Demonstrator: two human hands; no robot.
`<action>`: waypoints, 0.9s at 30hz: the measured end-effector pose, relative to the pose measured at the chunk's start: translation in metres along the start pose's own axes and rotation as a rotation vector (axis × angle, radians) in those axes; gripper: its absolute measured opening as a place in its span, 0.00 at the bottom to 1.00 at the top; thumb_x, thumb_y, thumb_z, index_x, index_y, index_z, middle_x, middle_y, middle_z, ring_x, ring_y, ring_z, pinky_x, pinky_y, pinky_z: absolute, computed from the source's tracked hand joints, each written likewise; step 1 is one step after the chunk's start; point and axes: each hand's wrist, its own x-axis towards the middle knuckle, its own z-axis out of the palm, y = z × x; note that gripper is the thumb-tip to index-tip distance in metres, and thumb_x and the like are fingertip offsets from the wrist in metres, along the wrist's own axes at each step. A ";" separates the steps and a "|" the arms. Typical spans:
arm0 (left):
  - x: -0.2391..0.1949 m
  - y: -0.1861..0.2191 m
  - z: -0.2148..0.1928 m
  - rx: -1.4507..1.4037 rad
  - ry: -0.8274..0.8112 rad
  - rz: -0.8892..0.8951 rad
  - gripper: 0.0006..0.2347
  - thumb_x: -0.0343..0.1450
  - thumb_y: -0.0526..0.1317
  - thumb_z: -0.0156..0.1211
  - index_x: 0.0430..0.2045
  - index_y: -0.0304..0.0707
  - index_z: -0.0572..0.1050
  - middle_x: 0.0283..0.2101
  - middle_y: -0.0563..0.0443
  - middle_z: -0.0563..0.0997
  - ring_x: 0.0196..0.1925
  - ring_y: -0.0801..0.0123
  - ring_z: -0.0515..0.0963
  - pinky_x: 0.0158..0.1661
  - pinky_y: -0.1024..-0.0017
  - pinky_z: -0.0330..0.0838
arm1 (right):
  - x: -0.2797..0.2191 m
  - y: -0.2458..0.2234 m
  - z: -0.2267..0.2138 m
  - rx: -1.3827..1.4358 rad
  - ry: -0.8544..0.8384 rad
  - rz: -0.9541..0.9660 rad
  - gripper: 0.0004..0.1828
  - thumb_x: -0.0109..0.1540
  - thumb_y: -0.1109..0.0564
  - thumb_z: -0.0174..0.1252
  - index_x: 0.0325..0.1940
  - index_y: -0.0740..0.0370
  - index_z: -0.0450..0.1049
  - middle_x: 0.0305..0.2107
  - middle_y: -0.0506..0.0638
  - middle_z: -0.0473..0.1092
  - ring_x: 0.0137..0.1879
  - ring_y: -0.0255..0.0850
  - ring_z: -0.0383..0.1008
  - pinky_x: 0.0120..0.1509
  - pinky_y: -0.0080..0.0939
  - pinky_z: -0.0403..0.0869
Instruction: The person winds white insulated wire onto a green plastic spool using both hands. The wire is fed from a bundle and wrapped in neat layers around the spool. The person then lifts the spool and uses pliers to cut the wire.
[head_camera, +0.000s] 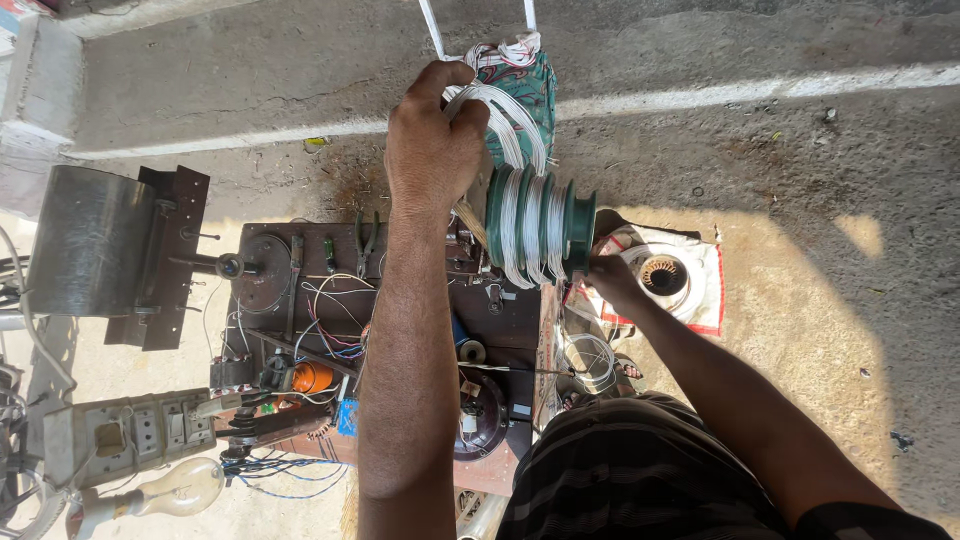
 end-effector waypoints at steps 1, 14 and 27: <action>0.000 0.000 0.000 0.007 0.002 -0.006 0.13 0.67 0.38 0.58 0.46 0.46 0.79 0.30 0.50 0.86 0.26 0.72 0.84 0.32 0.64 0.80 | -0.017 -0.001 0.008 -0.106 0.013 0.056 0.12 0.65 0.55 0.63 0.32 0.66 0.81 0.22 0.49 0.73 0.28 0.34 0.69 0.34 0.40 0.65; 0.009 -0.009 0.001 -0.040 -0.005 0.052 0.13 0.67 0.36 0.57 0.45 0.43 0.79 0.37 0.47 0.87 0.28 0.69 0.86 0.33 0.64 0.81 | -0.131 -0.267 0.029 -1.549 -0.249 -1.122 0.08 0.52 0.58 0.65 0.27 0.62 0.73 0.25 0.49 0.69 0.36 0.39 0.74 0.38 0.43 0.77; 0.006 -0.014 0.005 0.012 -0.013 0.048 0.13 0.68 0.37 0.57 0.45 0.45 0.79 0.28 0.51 0.85 0.22 0.73 0.83 0.28 0.67 0.80 | -0.131 -0.271 0.016 -1.158 -0.137 -1.238 0.12 0.51 0.57 0.66 0.37 0.60 0.75 0.28 0.48 0.68 0.36 0.41 0.74 0.34 0.40 0.76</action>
